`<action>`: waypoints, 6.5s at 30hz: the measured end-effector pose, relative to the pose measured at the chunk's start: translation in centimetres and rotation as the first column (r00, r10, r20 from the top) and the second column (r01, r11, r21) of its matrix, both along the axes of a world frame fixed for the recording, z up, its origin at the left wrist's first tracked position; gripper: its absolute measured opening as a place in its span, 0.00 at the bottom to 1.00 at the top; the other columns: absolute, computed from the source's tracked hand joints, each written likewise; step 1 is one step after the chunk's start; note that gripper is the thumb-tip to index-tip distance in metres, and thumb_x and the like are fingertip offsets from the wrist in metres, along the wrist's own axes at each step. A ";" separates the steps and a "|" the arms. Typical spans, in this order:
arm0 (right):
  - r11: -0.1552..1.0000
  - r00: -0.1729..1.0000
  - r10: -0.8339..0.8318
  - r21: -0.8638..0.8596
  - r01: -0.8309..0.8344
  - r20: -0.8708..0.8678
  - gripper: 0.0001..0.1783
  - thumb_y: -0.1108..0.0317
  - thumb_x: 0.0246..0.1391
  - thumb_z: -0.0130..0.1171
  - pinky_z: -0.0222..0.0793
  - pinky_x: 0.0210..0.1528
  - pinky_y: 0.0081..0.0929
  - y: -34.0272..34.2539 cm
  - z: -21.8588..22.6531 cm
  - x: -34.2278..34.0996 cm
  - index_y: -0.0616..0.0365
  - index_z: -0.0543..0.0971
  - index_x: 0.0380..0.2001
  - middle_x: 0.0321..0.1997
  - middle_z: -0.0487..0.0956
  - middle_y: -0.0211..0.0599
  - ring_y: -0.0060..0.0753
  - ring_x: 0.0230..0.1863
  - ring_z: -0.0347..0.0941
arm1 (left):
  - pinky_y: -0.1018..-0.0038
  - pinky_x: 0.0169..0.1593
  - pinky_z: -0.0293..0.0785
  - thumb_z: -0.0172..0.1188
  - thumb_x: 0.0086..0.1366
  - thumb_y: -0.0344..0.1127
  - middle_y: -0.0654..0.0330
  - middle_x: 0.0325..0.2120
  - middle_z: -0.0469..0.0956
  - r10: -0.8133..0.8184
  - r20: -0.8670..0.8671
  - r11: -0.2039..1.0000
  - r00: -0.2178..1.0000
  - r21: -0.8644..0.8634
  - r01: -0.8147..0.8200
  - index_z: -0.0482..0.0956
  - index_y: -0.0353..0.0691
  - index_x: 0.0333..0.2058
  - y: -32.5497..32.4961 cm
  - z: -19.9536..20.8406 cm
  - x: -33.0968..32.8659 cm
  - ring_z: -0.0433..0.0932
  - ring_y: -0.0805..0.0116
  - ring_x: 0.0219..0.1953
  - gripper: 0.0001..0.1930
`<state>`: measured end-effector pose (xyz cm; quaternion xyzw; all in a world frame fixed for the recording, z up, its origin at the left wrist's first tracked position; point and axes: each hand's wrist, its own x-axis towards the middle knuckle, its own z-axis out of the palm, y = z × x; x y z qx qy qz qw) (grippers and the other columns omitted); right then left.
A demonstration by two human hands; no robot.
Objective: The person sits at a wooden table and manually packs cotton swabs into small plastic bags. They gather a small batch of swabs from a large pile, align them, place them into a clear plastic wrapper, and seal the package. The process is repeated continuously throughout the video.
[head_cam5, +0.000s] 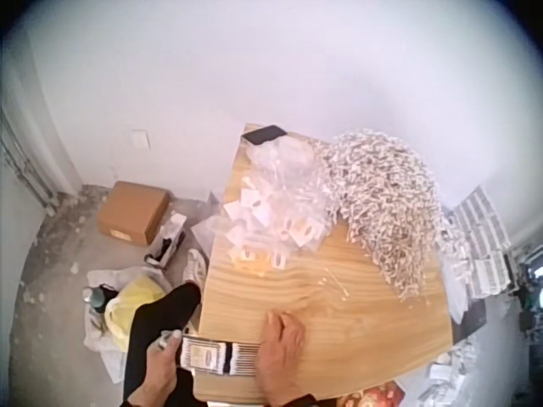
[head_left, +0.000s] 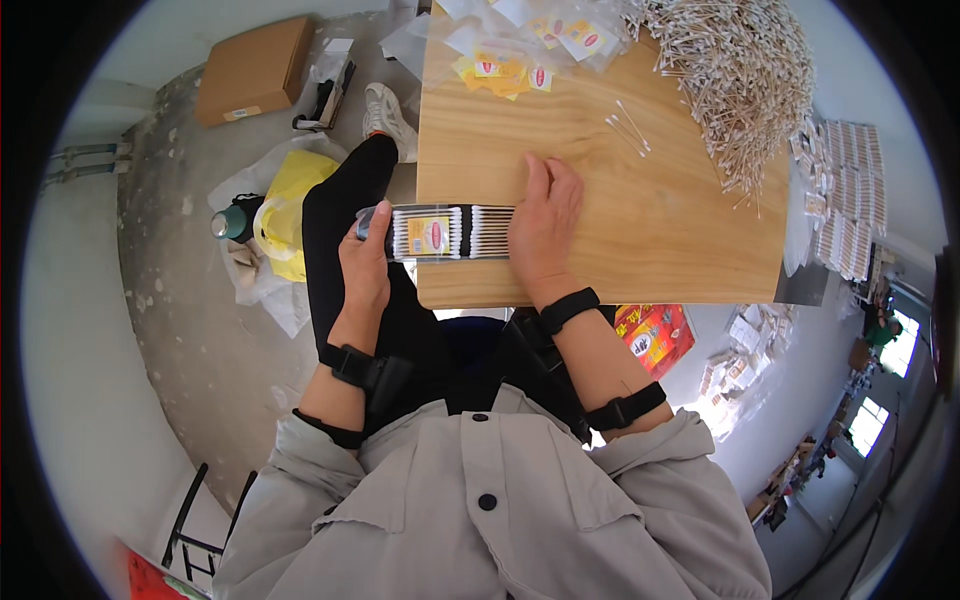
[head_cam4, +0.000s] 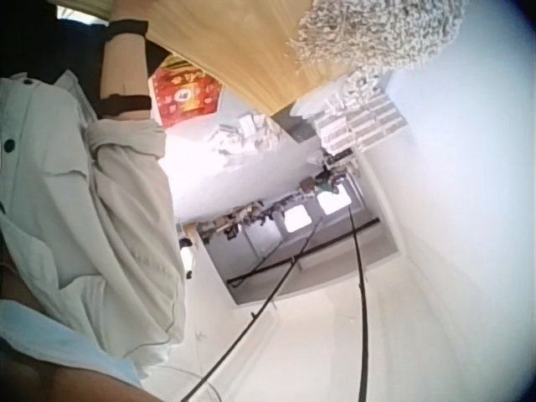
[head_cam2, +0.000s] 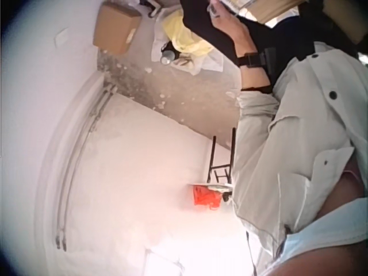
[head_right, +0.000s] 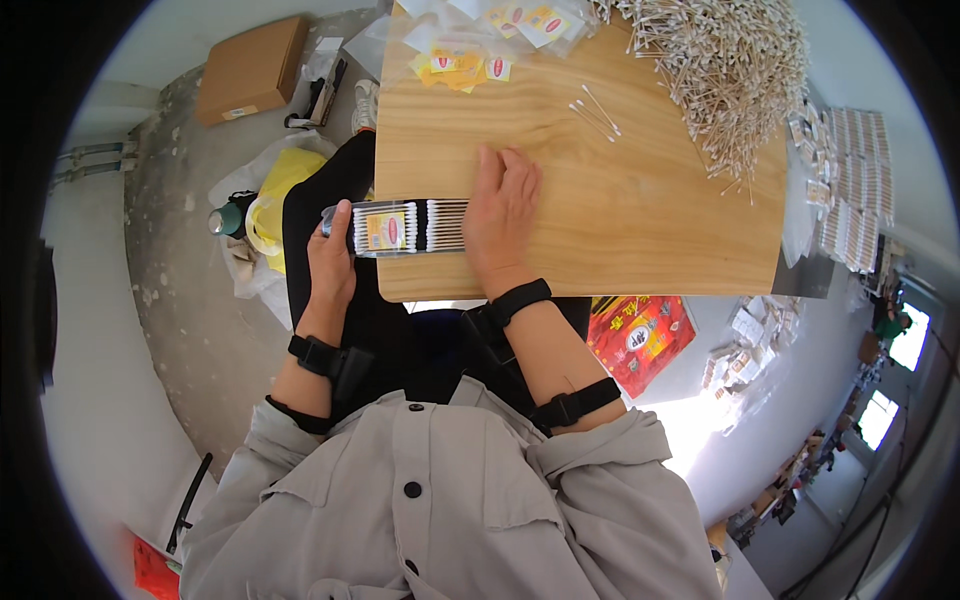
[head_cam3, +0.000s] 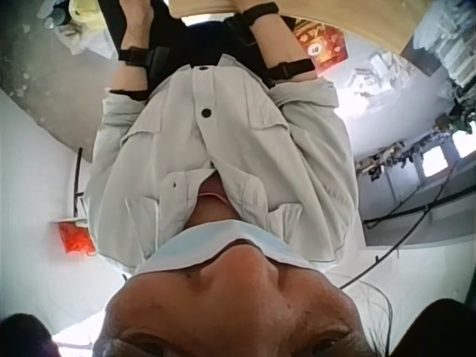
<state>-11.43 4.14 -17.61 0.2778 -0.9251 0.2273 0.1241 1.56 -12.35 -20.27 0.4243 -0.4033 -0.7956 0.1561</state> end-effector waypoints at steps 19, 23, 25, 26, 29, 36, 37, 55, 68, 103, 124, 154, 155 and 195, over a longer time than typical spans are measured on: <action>1.000 1.000 0.009 0.004 -0.009 -0.016 0.20 0.77 0.54 0.50 0.55 0.67 0.51 -1.3 -0.2 0.6 0.63 0.71 0.52 0.51 0.67 0.46 0.51 0.60 0.63 | 0.83 0.33 0.70 0.66 0.64 0.38 0.67 0.27 0.78 0.080 -0.069 0.996 0.994 -0.023 -0.081 0.80 0.34 0.34 0.5 -0.9 -0.2 0.73 0.82 0.27 0.11; 0.999 0.999 0.048 0.001 -0.048 -0.011 0.20 0.77 0.54 0.51 0.55 0.67 0.51 -2.3 -0.2 1.2 0.64 0.71 0.52 0.51 0.67 0.46 0.52 0.59 0.63 | 0.82 0.34 0.71 0.65 0.65 0.37 0.66 0.28 0.79 0.058 -0.057 0.997 0.997 -0.037 -0.060 0.80 0.34 0.35 0.4 -1.2 -0.1 0.74 0.81 0.28 0.10; 0.999 0.999 0.039 -0.005 -0.040 -0.005 0.20 0.77 0.54 0.51 0.55 0.67 0.51 -2.8 0.0 1.3 0.64 0.71 0.52 0.50 0.67 0.46 0.52 0.59 0.63 | 0.81 0.37 0.73 0.63 0.67 0.36 0.65 0.30 0.79 0.032 -0.041 0.998 0.999 -0.050 -0.034 0.79 0.35 0.36 0.2 -1.0 0.0 0.77 0.79 0.30 0.09; 0.999 0.999 0.035 -0.008 -0.035 -0.005 0.20 0.77 0.54 0.51 0.55 0.67 0.51 -2.9 0.0 1.4 0.64 0.71 0.52 0.50 0.66 0.46 0.52 0.60 0.63 | 0.81 0.37 0.73 0.63 0.67 0.36 0.65 0.29 0.80 0.039 -0.038 0.997 0.999 -0.068 -0.041 0.79 0.35 0.36 0.2 -0.9 0.1 0.77 0.79 0.30 0.09; 0.999 0.999 0.032 -0.012 -0.032 -0.001 0.20 0.77 0.54 0.51 0.55 0.67 0.52 -2.9 -0.2 1.5 0.64 0.71 0.52 0.51 0.66 0.46 0.52 0.60 0.62 | 0.82 0.37 0.73 0.64 0.66 0.35 0.65 0.29 0.80 0.055 -0.030 0.991 0.998 -0.118 -0.058 0.80 0.34 0.36 0.5 -0.1 -0.1 0.76 0.80 0.30 0.09; 0.997 0.997 0.074 -0.012 -0.074 -0.004 0.20 0.78 0.54 0.51 0.55 0.68 0.51 -3.0 -0.3 1.3 0.65 0.70 0.52 0.51 0.66 0.47 0.53 0.60 0.62 | 0.83 0.33 0.70 0.66 0.64 0.37 0.66 0.27 0.79 0.071 -0.007 0.974 0.997 -0.214 -0.071 0.81 0.32 0.35 0.8 0.6 -0.3 0.73 0.82 0.28 0.12; 0.998 0.998 0.070 -0.009 -0.070 -0.009 0.20 0.78 0.54 0.51 0.55 0.67 0.51 -3.0 -0.3 1.4 0.65 0.70 0.52 0.51 0.66 0.47 0.53 0.60 0.62 | 0.83 0.32 0.69 0.67 0.63 0.38 0.67 0.26 0.78 0.078 -0.004 0.972 0.997 -0.223 -0.077 0.81 0.31 0.34 0.9 0.7 -0.3 0.72 0.83 0.27 0.13; 0.558 0.774 0.190 -0.715 0.421 0.604 0.20 0.69 0.69 0.38 0.54 0.70 0.36 -1.9 1.4 4.2 0.66 0.65 0.59 0.60 0.66 0.47 0.41 0.65 0.61 | 0.83 0.35 0.70 0.65 0.66 0.38 0.68 0.27 0.79 0.103 -0.072 0.989 0.992 0.111 -0.095 0.81 0.34 0.36 0.1 1.8 0.2 0.74 0.83 0.28 0.11; 0.673 0.786 0.260 -0.689 0.268 0.560 0.24 0.64 0.71 0.37 0.53 0.69 0.37 -4.6 1.6 7.6 0.67 0.58 0.64 0.64 0.61 0.49 0.44 0.67 0.60 | 0.82 0.35 0.71 0.63 0.67 0.41 0.67 0.28 0.79 0.055 -0.064 0.986 0.996 -0.151 -0.064 0.81 0.33 0.35 1.2 0.7 0.2 0.73 0.83 0.29 0.14; 0.781 0.881 -0.151 -0.492 0.385 0.449 0.22 0.69 0.58 0.58 0.70 0.48 0.34 4.8 -0.5 -1.9 0.60 0.71 0.56 0.50 0.68 0.45 0.34 0.43 0.72 | 0.75 0.47 0.67 0.48 0.75 0.43 0.58 0.42 0.74 0.123 0.183 0.825 0.975 -0.566 0.002 0.73 0.33 0.50 -2.1 2.2 3.0 0.72 0.72 0.44 0.18; 0.838 0.887 -0.165 -0.413 0.357 0.432 0.20 0.69 0.54 0.61 0.72 0.41 0.35 13.8 -0.8 -14.1 0.56 0.76 0.52 0.43 0.72 0.48 0.45 0.40 0.74 | 0.53 0.72 0.41 0.54 0.65 0.52 0.45 0.71 0.48 -0.365 0.681 -0.404 0.635 -0.731 0.550 0.53 0.32 0.68 16.9 4.6 -12.1 0.44 0.52 0.74 0.40; 0.751 0.858 -0.053 -0.546 0.372 0.511 0.18 0.69 0.54 0.61 0.73 0.38 0.32 13.2 -0.4 -18.8 0.59 0.79 0.48 0.36 0.78 0.37 0.39 0.35 0.77 | 0.52 0.71 0.44 0.57 0.63 0.45 0.45 0.70 0.49 -0.520 0.562 -0.358 0.643 -0.827 0.433 0.56 0.31 0.66 16.0 4.5 -9.3 0.47 0.50 0.73 0.38; 0.716 0.866 -0.094 -0.571 0.401 0.491 0.19 0.68 0.54 0.62 0.73 0.39 0.33 13.9 -0.7 -19.8 0.59 0.78 0.49 0.37 0.78 0.37 0.40 0.36 0.77 | 0.52 0.71 0.44 0.57 0.63 0.45 0.45 0.70 0.49 -0.509 0.581 -0.374 0.635 -0.814 0.444 0.56 0.31 0.66 16.0 4.6 -8.9 0.47 0.50 0.73 0.38; 0.995 0.989 -0.045 -0.090 0.032 -0.139 0.16 0.76 0.41 0.64 0.68 0.48 0.37 9.9 2.6 -16.6 0.52 0.82 0.38 0.42 0.73 0.38 0.44 0.48 0.70 | 0.51 0.72 0.42 0.57 0.62 0.47 0.46 0.69 0.52 -0.472 0.590 -0.343 0.655 -0.807 0.480 0.60 0.34 0.65 15.3 4.7 -8.1 0.48 0.51 0.72 0.36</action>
